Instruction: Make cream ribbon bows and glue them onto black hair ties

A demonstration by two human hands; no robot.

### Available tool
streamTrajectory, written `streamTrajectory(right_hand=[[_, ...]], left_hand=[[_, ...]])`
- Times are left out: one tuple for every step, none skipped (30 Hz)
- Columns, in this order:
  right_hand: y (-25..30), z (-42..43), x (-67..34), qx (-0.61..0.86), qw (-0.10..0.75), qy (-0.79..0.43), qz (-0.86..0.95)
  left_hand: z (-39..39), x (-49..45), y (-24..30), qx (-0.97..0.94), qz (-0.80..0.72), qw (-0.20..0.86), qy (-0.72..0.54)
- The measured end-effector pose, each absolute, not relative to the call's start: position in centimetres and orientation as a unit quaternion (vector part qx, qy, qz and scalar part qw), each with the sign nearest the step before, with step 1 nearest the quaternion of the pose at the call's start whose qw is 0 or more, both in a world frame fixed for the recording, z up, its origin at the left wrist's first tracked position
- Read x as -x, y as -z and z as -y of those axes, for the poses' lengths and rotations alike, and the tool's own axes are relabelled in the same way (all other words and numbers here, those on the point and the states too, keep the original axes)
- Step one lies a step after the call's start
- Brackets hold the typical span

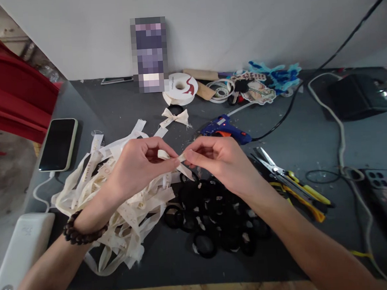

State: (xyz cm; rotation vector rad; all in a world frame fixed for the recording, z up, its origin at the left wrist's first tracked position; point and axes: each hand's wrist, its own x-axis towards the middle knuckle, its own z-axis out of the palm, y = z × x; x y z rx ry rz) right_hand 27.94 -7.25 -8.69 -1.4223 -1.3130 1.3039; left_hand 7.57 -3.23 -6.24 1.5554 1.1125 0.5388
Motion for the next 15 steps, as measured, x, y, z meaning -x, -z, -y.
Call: streamTrajectory(right_hand=[[8.5,7.2,-28.0,0.562,0.385,-0.508,0.527],[8.4,7.2,-28.1,0.561,0.379,-0.508,0.533],[8.3,7.2,-28.2,0.559,0.373,-0.512,0.536],[8.3,7.2,-28.3,0.557,0.364,-0.515,0.540],[8.2,7.2,-28.3,0.558,0.353,-0.511,0.550],[8.1,7.2,-28.3,0.564,0.343,-0.494,0.566],[8.1,7.3,-28.3,0.574,0.338,-0.465,0.583],[8.1,7.3,-28.2,0.583,0.340,-0.434,0.597],[8.0,7.4,-28.1,0.588,0.350,-0.410,0.603],[8.0,7.4,-28.0,0.586,0.366,-0.399,0.603],[8.0,7.5,-27.9,0.578,0.383,-0.401,0.598],[8.0,7.6,-27.8,0.568,0.397,-0.411,0.593],[8.1,7.6,-27.7,0.557,0.404,-0.421,0.591],[8.1,7.7,-27.6,0.550,0.406,-0.425,0.593],[8.2,7.8,-27.5,0.547,0.403,-0.423,0.599]], left_hand=[[3.3,-7.6,6.2,-0.646,-0.472,0.552,-0.236],[3.3,-7.7,6.3,-0.630,-0.476,0.561,-0.247],[3.3,-7.8,6.4,-0.609,-0.479,0.577,-0.259],[3.2,-7.8,6.5,-0.585,-0.480,0.596,-0.270],[3.2,-7.9,6.7,-0.562,-0.479,0.616,-0.275],[3.1,-7.9,6.9,-0.543,-0.475,0.635,-0.276],[2.9,-7.8,7.1,-0.532,-0.471,0.649,-0.272],[2.8,-7.7,7.3,-0.528,-0.469,0.657,-0.262],[2.7,-7.6,7.4,-0.531,-0.470,0.660,-0.249],[2.6,-7.6,7.4,-0.536,-0.472,0.660,-0.232],[2.6,-7.5,7.4,-0.545,-0.474,0.659,-0.213],[2.6,-7.4,7.4,-0.556,-0.473,0.656,-0.192],[2.6,-7.4,7.3,-0.569,-0.472,0.651,-0.172],[2.6,-7.5,7.2,-0.582,-0.469,0.646,-0.152],[2.7,-7.5,7.1,-0.596,-0.467,0.639,-0.134]])
